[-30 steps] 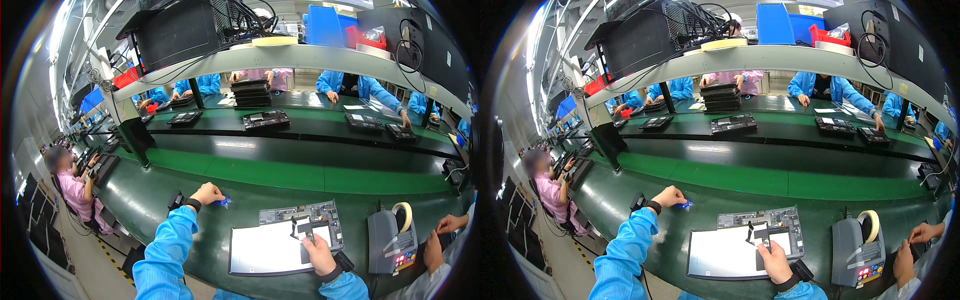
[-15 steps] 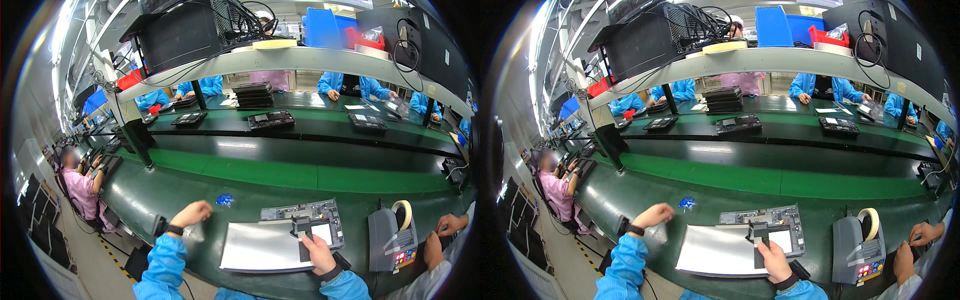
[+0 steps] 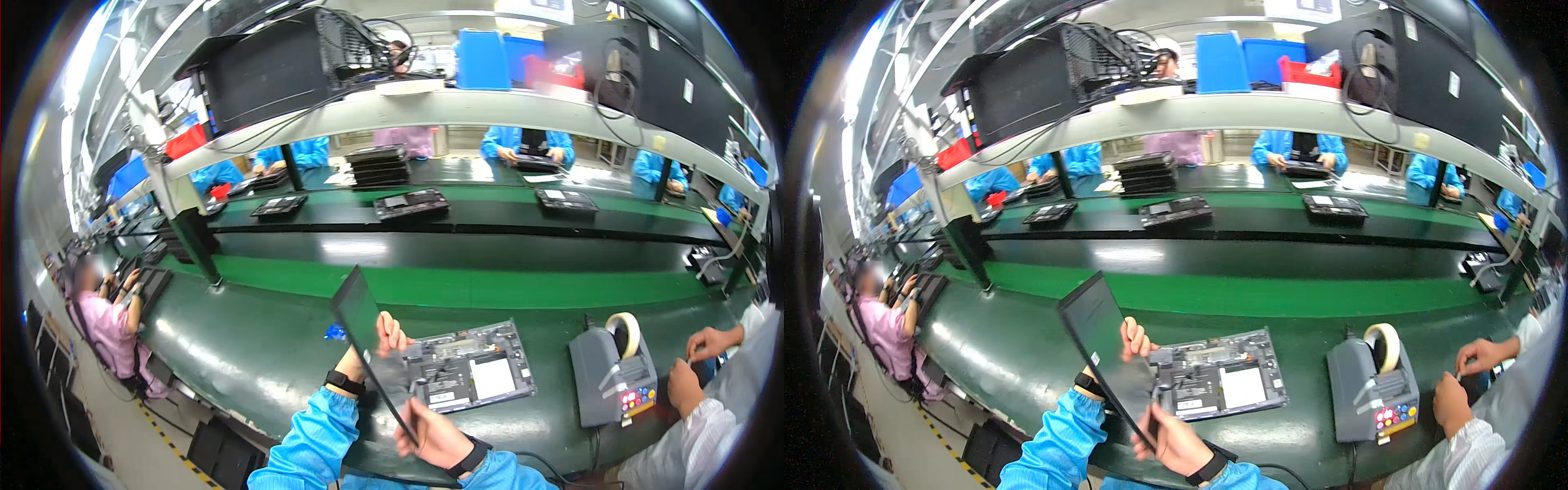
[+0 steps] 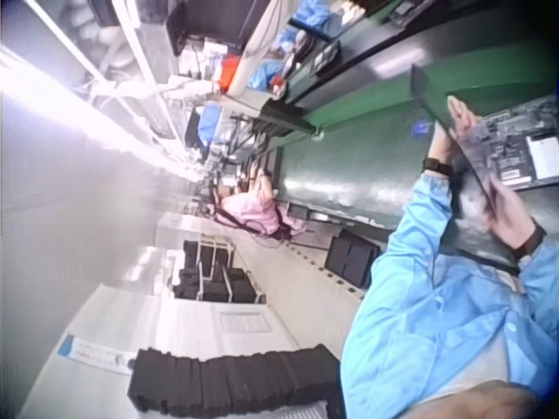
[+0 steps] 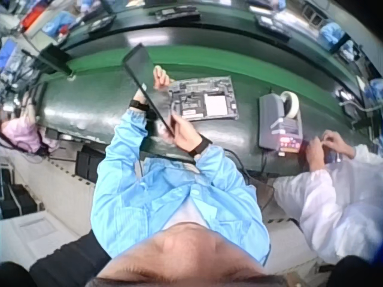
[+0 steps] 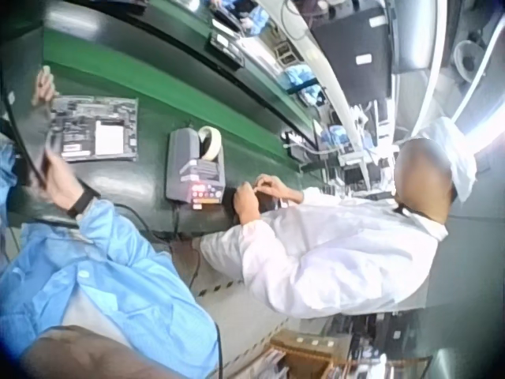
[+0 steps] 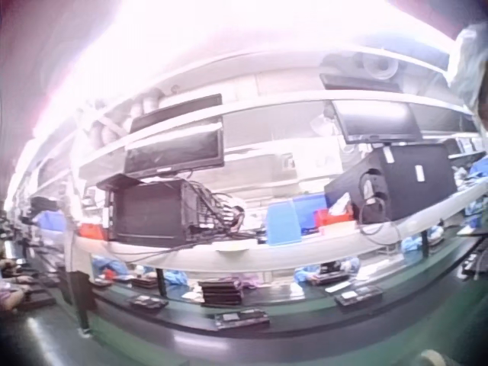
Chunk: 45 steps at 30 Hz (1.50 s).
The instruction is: Assembling and inspecting tablet components, including screens and back panels, on an electronics production line.
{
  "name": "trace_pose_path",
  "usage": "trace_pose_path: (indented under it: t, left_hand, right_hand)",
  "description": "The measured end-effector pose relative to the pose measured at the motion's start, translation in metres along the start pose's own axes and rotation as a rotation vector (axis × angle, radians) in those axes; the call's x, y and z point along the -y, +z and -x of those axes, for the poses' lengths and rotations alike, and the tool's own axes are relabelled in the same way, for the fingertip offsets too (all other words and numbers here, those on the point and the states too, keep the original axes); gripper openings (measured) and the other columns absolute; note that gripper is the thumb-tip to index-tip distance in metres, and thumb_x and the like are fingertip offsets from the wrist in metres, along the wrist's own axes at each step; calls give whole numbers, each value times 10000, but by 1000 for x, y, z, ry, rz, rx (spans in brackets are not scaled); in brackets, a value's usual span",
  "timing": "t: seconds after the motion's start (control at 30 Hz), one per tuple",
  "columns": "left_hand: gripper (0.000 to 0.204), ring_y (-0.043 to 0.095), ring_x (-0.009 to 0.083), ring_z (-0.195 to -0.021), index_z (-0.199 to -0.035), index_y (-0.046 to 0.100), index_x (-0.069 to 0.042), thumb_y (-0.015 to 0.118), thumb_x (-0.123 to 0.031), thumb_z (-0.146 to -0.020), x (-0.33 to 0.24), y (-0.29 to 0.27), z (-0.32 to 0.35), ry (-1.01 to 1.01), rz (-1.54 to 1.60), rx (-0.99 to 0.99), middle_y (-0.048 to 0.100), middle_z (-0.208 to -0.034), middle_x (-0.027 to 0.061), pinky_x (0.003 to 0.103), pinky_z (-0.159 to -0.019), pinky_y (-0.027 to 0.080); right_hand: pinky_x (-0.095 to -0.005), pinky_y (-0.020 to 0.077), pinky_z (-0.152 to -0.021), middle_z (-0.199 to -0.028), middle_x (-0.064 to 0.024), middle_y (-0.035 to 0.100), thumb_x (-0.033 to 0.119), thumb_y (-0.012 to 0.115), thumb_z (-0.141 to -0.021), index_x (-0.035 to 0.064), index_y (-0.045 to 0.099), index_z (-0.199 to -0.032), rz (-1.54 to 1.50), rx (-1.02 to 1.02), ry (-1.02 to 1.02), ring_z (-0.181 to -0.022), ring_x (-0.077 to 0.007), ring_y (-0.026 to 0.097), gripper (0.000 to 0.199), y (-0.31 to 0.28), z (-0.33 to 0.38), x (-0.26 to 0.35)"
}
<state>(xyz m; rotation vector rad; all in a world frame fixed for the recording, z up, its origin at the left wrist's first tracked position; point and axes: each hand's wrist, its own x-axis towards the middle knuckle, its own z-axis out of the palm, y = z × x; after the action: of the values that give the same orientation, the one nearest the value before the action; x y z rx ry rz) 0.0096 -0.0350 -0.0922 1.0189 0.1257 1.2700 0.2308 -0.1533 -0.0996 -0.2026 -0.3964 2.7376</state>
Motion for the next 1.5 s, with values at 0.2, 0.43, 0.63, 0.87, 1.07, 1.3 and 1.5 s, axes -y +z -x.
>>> trace_pose_path:
  t: [0.2, 0.43, 0.63, 0.87, 1.07, 1.3, 1.5]
  left_hand:
    - [362, 531, 91, -674, -834, 602, -23, 613, -382, -878, 7, 59, -62, -232, -818, -256, 593, -702, 31, 253, -632, 444]
    - [476, 579, 171, -680, -797, 617, 41, 715, -422, -753, 37, 77, -101, -548, -1327, 27, 627, -708, 115, 325, -622, 465]
    - [335, 600, 164, -763, -910, 606, 20, 654, -304, -842, 39, 71, -83, -108, -1230, -323, 635, -799, 108, 294, -701, 484]
    - [233, 574, 130, -552, -879, 543, -3, 480, -224, -916, -19, 43, 31, -570, -1116, -746, 598, -687, 66, 261, -482, 482]
    - [422, 643, 193, -699, -892, 619, 3, 560, -414, -871, 10, 67, 54, -705, -1217, -698, 664, -760, 102, 341, -627, 507]
    - [462, 642, 329, -840, -874, 654, -59, 525, -502, -859, 15, 64, 48, -767, -1563, -614, 677, -849, 136, 421, -756, 490]
    - [451, 643, 307, -790, -844, 645, -38, 542, -477, -865, 21, 60, 44, -701, -1598, -601, 668, -813, 147, 406, -714, 489]
  right_hand:
    - [-318, 554, -645, -949, -159, 638, 340, 422, -976, -38, 495, -1109, 818, -505, -358, -758, -213, 645, 408, 8, 77, 34]
    - [-294, 489, -642, -886, -111, 649, 343, 472, -941, -19, 543, -1087, 837, -913, -796, -723, -191, 623, 397, 40, 115, 120]
    - [-393, 472, -647, -749, -201, 630, 278, 604, -859, -46, 596, -880, 1554, -1276, -788, -726, -338, 632, 325, -26, 70, 147]
    - [-352, 457, -603, -681, -166, 614, 232, 606, -870, -58, 613, -816, 1610, -1297, -800, -650, -232, 596, 295, -71, 77, 158]
    - [-405, 472, -636, -705, -226, 617, 244, 599, -867, -55, 617, -828, 1689, -1301, -724, -693, -360, 625, 303, -54, 68, 158]
    - [-443, 474, -686, -817, -174, 609, 311, 664, -814, -4, 606, -852, 2253, -1499, -955, -778, -366, 601, 322, -35, 60, 148]
    - [-439, 463, -681, -819, -142, 577, 359, 705, -763, 5, 602, -841, 1993, -1509, -705, -769, -347, 574, 378, -57, 60, 150]
